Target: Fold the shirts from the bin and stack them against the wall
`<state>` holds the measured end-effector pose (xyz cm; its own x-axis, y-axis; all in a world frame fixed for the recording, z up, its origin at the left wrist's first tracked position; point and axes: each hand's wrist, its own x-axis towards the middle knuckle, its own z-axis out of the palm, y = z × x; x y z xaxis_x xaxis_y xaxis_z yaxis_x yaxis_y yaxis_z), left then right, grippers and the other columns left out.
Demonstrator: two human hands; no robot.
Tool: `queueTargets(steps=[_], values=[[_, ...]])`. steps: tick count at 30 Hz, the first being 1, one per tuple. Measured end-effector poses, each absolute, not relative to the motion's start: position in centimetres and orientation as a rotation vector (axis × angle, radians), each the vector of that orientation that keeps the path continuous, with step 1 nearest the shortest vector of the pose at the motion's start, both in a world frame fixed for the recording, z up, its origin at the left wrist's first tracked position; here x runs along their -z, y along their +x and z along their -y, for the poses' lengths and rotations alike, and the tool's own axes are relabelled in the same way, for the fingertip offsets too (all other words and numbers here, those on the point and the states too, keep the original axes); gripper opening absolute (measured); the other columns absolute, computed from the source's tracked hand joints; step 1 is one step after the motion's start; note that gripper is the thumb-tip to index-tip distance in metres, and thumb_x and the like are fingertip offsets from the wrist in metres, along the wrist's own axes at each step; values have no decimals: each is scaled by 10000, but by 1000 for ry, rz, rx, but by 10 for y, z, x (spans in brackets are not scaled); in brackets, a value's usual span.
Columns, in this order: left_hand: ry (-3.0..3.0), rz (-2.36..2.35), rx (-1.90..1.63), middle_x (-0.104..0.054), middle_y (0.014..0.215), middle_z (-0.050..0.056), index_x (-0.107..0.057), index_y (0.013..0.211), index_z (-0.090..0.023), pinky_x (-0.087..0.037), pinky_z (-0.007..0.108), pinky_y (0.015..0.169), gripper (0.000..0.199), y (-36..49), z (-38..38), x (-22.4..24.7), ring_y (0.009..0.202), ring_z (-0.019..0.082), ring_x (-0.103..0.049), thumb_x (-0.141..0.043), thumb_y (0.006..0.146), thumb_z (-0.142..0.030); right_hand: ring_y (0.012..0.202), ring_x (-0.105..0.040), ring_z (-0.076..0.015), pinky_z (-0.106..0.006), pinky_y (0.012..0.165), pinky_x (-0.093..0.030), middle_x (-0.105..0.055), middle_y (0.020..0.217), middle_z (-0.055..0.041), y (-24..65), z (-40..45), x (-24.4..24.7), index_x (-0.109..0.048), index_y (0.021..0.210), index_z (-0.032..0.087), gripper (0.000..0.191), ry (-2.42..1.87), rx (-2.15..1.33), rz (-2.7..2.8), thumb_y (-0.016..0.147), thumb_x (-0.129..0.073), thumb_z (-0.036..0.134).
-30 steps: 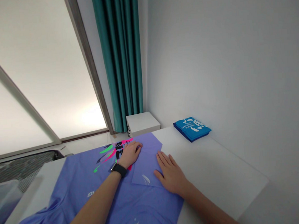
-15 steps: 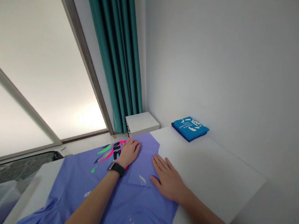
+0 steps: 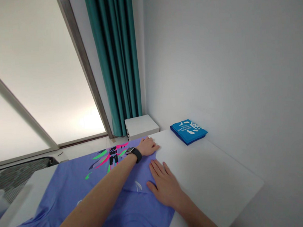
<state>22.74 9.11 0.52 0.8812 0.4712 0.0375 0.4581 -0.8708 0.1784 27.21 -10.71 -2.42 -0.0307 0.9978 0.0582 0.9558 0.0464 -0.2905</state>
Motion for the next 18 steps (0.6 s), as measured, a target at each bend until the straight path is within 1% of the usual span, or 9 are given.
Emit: queueTargets(steps=[4,8,12,15,18], values=[[2832,-693,-43,-639,933,65,-679,718,-186,-392,383,842,358,224,-95,-3,973,251,-540,-512,879,-460,1464,-148,-228,-466,1199,-67,-218,1573,-104,272,107,23,-266,1507,103,672,-2000,-243,2066,985,-248,526],[2781,-719,-72,-655,962,41,-687,751,-202,-381,347,820,332,221,-94,0,980,227,-545,-488,904,-420,1463,-153,-233,-473,1198,-70,-215,1574,-104,272,107,23,-263,1509,110,664,-1989,-254,2063,985,-254,518],[2757,-787,-188,-655,978,43,-673,751,-189,-366,350,817,370,223,-90,8,986,228,-542,-455,938,-422,1461,-161,-236,-480,1197,-73,-228,1570,-109,273,107,23,-270,1508,113,660,-1976,-245,2065,985,-257,516],[2751,-823,-279,-657,966,48,-661,736,-179,-351,356,819,376,225,-86,16,971,221,-539,-464,946,-420,1462,-160,-234,-479,1197,-76,-230,1570,-110,273,108,24,-270,1506,107,659,-1976,-238,2067,986,-263,510],[2768,-834,-349,-657,966,50,-662,763,-181,-339,371,828,364,225,-83,21,965,223,-535,-474,954,-428,1463,-154,-231,-478,1198,-77,-223,1574,-103,272,108,24,-264,1507,103,659,-1981,-240,2069,985,-271,504]])
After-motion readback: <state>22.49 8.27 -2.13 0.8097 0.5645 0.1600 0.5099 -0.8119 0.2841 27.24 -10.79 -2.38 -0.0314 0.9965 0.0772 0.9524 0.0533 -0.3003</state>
